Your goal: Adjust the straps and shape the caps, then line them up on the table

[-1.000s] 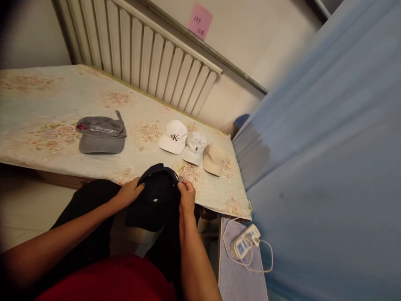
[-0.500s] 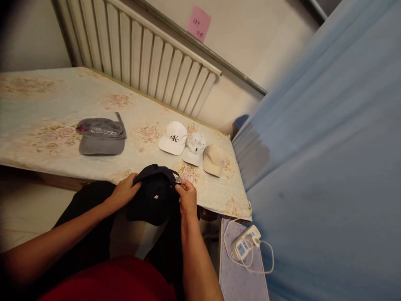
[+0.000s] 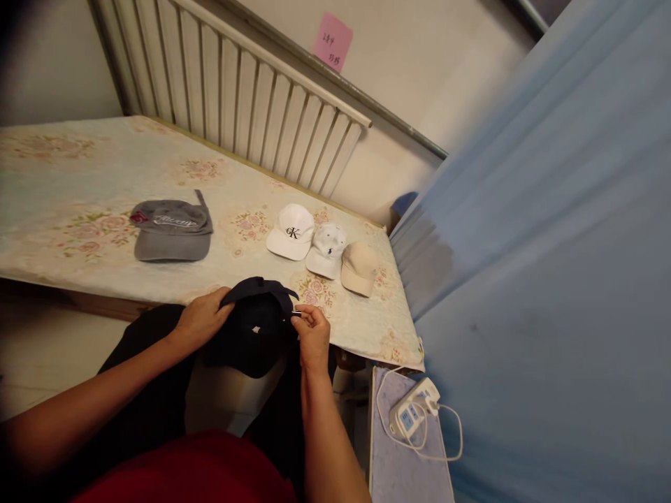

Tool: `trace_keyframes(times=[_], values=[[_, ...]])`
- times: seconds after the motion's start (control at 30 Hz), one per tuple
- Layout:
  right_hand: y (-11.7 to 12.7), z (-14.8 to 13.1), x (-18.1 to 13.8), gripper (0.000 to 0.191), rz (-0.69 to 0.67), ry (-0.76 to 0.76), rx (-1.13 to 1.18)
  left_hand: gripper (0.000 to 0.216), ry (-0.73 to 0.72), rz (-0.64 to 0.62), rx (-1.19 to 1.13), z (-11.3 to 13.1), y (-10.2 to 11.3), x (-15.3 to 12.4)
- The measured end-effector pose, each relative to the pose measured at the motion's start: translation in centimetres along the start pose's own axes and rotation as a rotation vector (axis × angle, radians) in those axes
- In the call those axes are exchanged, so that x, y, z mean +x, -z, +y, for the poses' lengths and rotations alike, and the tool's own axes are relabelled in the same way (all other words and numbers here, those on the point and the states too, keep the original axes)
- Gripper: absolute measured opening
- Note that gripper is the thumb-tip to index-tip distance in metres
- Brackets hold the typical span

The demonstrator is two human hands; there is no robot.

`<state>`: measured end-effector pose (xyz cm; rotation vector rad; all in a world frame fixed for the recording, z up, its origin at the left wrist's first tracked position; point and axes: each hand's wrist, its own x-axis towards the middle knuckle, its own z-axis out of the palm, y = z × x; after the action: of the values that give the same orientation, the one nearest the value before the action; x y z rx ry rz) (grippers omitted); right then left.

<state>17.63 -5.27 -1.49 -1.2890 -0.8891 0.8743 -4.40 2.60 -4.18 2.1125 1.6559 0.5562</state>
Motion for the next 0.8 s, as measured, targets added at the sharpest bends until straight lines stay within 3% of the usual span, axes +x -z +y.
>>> trace_keyframes(times=[0.17, 0.6, 0.8], values=[[-0.6, -1.0, -0.9, 0.02, 0.021, 0.037, -0.035, 0.023, -0.097, 0.12, 0.046, 0.3, 0.3, 0.0], [-1.4, -2.4, -2.5, 0.013, 0.087, 0.139, -0.191, 0.024, -0.123, 0.212, 0.005, 2.5, 2.6, -0.8], [-1.3, -2.3, -2.4, 0.013, 0.122, 0.118, -0.173, 0.029, -0.174, 0.267, -0.171, 3.1, 3.3, -0.9]])
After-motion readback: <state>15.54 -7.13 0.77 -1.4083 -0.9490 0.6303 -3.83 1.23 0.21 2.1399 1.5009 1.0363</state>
